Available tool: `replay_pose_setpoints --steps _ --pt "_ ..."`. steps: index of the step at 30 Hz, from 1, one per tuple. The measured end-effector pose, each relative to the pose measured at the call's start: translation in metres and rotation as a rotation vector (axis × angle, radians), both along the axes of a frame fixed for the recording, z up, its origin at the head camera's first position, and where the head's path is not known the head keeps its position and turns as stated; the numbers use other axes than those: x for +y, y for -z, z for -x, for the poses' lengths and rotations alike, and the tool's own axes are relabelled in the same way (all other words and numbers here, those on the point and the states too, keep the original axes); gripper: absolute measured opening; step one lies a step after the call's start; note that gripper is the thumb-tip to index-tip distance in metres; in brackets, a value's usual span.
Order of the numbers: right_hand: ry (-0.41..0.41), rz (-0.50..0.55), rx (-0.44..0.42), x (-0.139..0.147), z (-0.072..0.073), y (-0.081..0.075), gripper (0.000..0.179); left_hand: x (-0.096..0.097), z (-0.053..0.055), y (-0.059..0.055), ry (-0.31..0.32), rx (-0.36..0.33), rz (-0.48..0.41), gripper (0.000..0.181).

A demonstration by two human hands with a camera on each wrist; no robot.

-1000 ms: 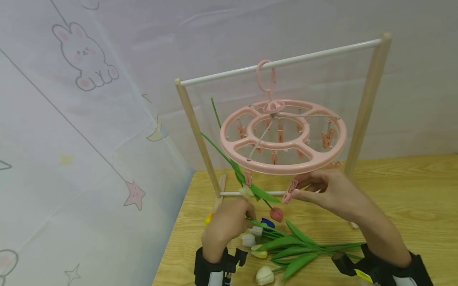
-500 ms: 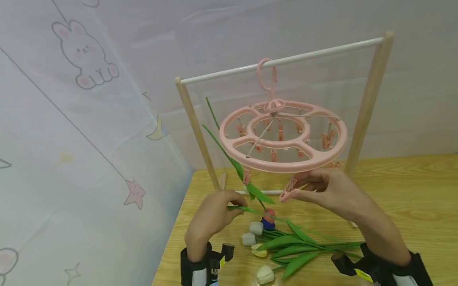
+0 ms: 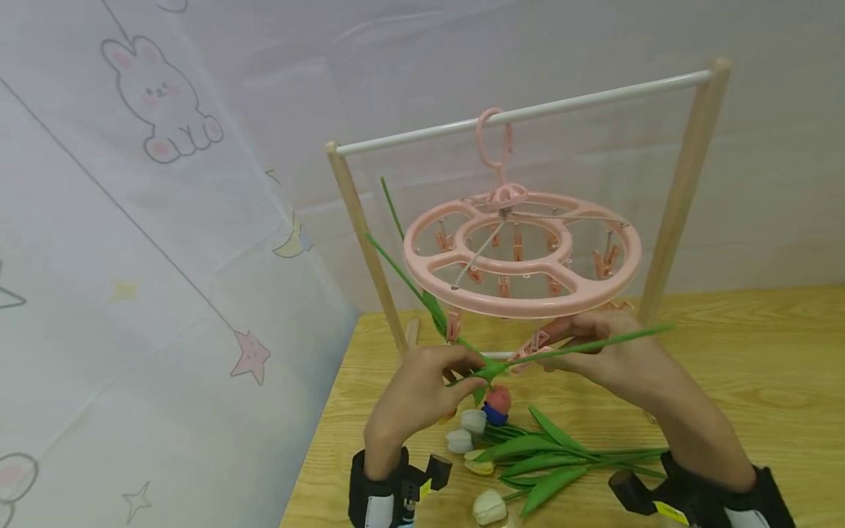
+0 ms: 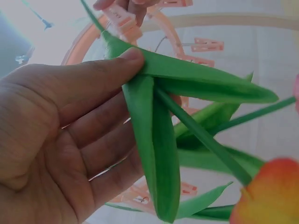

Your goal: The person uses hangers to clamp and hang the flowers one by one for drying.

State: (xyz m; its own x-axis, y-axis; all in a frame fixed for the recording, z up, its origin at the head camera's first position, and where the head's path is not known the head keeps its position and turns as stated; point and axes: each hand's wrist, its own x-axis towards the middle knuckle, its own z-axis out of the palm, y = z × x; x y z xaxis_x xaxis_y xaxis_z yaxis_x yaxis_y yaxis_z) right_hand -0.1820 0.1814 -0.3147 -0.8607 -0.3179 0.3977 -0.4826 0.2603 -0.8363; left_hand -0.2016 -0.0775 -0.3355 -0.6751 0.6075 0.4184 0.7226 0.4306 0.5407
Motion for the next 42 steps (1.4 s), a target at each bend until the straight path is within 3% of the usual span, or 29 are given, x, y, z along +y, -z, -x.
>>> replay_pose_setpoints --steps 3,7,16,29,36,42 --pt "0.008 -0.017 0.021 0.001 0.0 0.001 0.017 0.006 0.0 0.002 0.022 -0.019 -0.036 0.017" --pt "0.037 -0.056 -0.011 0.003 -0.003 0.001 0.017 0.012 0.001 0.005 0.037 -0.009 -0.02 0.019" --pt "0.041 -0.014 0.014 0.002 -0.002 0.0 0.011 0.023 0.002 0.007 0.028 0.035 -0.03 0.017" --pt "0.048 -0.008 0.023 0.0 -0.001 -0.001 0.008 0.034 -0.002 0.007 0.037 0.008 -0.065 0.019" --pt "0.078 -0.059 -0.04 -0.002 -0.003 -0.003 0.018 0.034 -0.003 0.007 0.035 -0.018 -0.057 0.023" --pt "0.067 -0.089 -0.085 -0.005 -0.001 0.0 0.024 0.04 -0.003 0.006 -0.012 0.069 -0.091 0.04"
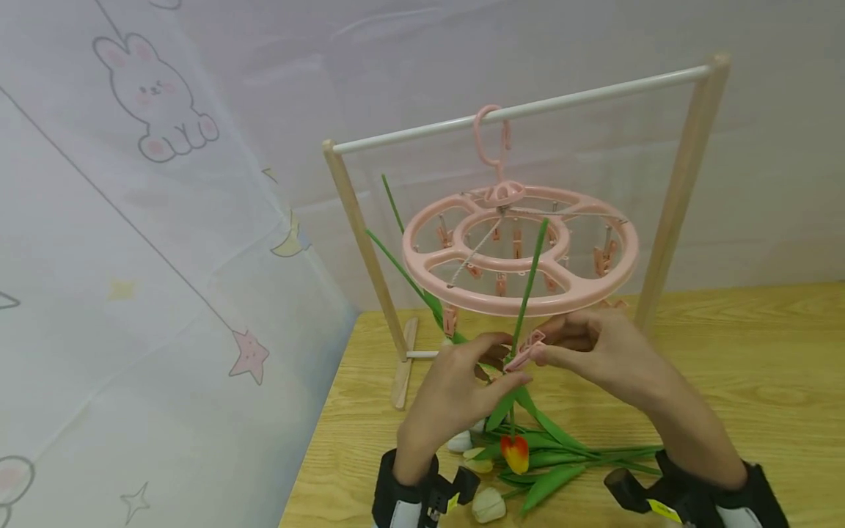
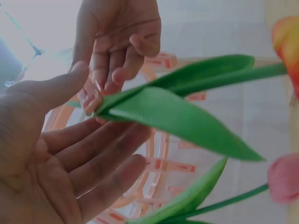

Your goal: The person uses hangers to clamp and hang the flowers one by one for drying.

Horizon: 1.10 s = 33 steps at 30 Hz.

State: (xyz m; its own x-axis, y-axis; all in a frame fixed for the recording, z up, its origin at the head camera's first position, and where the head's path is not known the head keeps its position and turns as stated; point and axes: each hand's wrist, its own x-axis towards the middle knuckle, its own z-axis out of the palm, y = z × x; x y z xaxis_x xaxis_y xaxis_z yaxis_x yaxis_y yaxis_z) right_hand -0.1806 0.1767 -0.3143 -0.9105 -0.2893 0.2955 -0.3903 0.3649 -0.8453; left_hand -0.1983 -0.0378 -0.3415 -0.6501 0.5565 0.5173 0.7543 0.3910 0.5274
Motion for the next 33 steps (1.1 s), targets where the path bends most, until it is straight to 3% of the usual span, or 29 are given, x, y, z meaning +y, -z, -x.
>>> replay_pose_setpoints --steps 8,14,18,21,24,28,33 --pt "-0.027 -0.03 0.011 0.0 0.001 0.002 0.03 0.006 -0.002 -0.002 -0.066 0.049 -0.082 0.03" --pt "-0.065 -0.137 0.096 0.014 0.004 0.002 0.023 -0.002 0.001 -0.002 -0.076 0.054 -0.063 0.028" --pt "-0.092 -0.176 0.078 0.03 0.007 0.005 0.015 -0.009 0.001 -0.003 -0.094 0.035 -0.035 0.028" --pt "-0.051 -0.227 0.015 0.045 0.009 0.006 0.013 -0.015 0.001 -0.004 -0.113 0.025 -0.023 0.027" --pt "0.045 -0.295 -0.007 0.058 0.011 0.008 0.018 -0.021 0.001 -0.005 -0.123 0.011 -0.009 0.028" --pt "0.121 -0.328 0.015 0.063 0.015 0.01 0.027 -0.031 0.003 -0.007 -0.124 -0.016 -0.001 0.029" --pt "0.01 -0.271 0.064 0.053 0.023 0.014 0.022 -0.045 0.005 -0.008 -0.141 -0.045 -0.015 0.03"
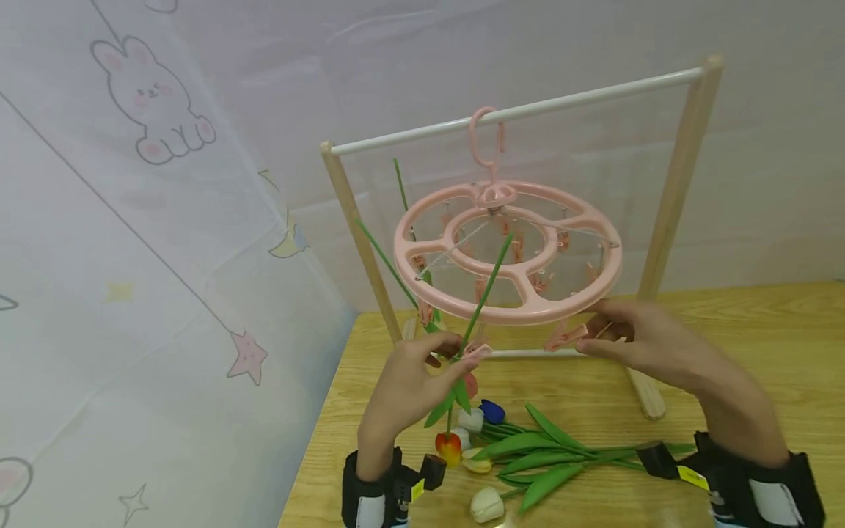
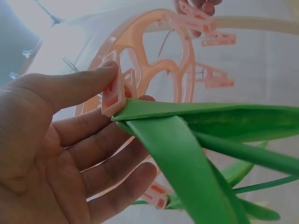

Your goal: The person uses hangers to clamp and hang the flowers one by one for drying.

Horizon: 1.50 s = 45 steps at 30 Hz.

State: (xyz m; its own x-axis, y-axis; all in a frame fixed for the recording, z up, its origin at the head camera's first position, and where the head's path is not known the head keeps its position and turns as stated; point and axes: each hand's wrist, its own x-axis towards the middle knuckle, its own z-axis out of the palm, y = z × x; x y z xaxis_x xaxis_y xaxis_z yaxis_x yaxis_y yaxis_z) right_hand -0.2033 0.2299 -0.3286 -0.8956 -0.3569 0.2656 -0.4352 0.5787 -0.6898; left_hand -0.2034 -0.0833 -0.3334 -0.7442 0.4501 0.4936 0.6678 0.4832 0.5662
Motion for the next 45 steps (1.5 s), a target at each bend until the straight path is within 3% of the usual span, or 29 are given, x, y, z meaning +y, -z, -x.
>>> replay_pose_setpoints --steps 10,17,23,27,29,34,38,42,45 --pt "-0.238 0.219 -0.163 -0.013 0.011 0.01 0.024 -0.013 0.007 0.002 -0.088 0.005 -0.004 0.025" --pt "-0.25 0.258 -0.14 -0.016 0.012 0.012 0.016 -0.01 0.013 0.007 -0.136 0.019 0.043 0.032" --pt "-0.347 0.34 -0.131 -0.018 0.013 0.011 0.011 -0.001 0.015 0.013 -0.184 0.093 0.153 0.026" --pt "-0.333 0.361 -0.143 -0.019 0.011 0.008 0.017 0.007 0.012 0.015 -0.216 0.094 0.27 0.019" --pt "-0.294 0.35 -0.147 -0.021 0.009 0.006 0.018 0.013 0.009 0.017 -0.203 0.047 0.335 0.016" --pt "-0.247 0.358 -0.17 -0.025 0.007 0.003 0.029 0.041 0.0 0.024 -0.096 -0.088 0.562 0.016" --pt "-0.255 0.396 -0.203 -0.027 0.007 0.002 0.032 0.074 -0.007 0.038 -0.02 -0.107 0.763 0.017" --pt "-0.296 0.402 -0.222 -0.029 0.008 0.003 0.026 0.1 -0.013 0.054 0.055 -0.124 0.863 0.017" --pt "-0.317 0.415 -0.234 -0.03 0.008 0.002 0.028 0.113 -0.015 0.064 0.093 -0.098 0.92 0.017"
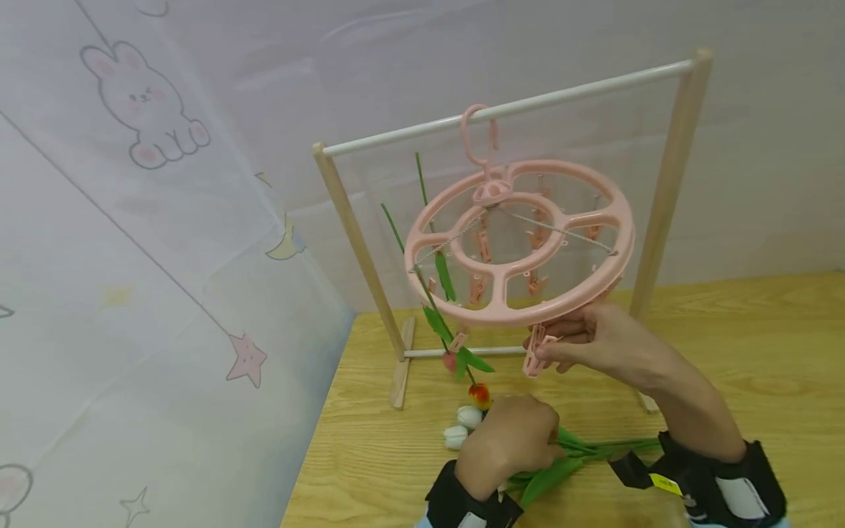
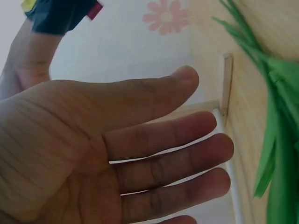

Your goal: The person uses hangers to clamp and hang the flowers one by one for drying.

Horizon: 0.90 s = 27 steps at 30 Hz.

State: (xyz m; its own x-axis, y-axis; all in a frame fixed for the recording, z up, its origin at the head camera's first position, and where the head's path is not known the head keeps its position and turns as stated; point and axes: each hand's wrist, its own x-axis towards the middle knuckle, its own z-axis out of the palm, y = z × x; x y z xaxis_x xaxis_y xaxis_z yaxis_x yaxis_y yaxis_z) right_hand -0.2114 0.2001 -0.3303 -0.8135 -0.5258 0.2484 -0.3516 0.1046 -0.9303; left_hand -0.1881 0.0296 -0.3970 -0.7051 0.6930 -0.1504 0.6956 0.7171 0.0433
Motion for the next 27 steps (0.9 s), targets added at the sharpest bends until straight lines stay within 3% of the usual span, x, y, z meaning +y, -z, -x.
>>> replay_pose_setpoints --steps 3,10,15,20,27 --pt "0.011 -0.002 -0.018 -0.001 -0.001 -0.002 0.031 0.009 -0.001 0.009 0.004 -0.005 0.058 0.016" --pt "0.007 -0.005 -0.005 -0.003 -0.003 -0.005 0.03 0.025 0.001 0.033 -0.079 -0.072 0.19 0.02" --pt "0.056 -0.041 0.014 -0.003 -0.004 -0.006 0.03 0.033 0.003 0.044 -0.112 -0.09 0.243 0.018" --pt "0.097 -0.076 0.009 -0.002 -0.005 -0.007 0.03 0.04 0.002 0.054 -0.113 -0.063 0.3 0.019" --pt "0.056 -0.056 0.021 -0.001 -0.004 -0.008 0.022 0.043 -0.001 0.059 -0.09 0.005 0.345 0.015"
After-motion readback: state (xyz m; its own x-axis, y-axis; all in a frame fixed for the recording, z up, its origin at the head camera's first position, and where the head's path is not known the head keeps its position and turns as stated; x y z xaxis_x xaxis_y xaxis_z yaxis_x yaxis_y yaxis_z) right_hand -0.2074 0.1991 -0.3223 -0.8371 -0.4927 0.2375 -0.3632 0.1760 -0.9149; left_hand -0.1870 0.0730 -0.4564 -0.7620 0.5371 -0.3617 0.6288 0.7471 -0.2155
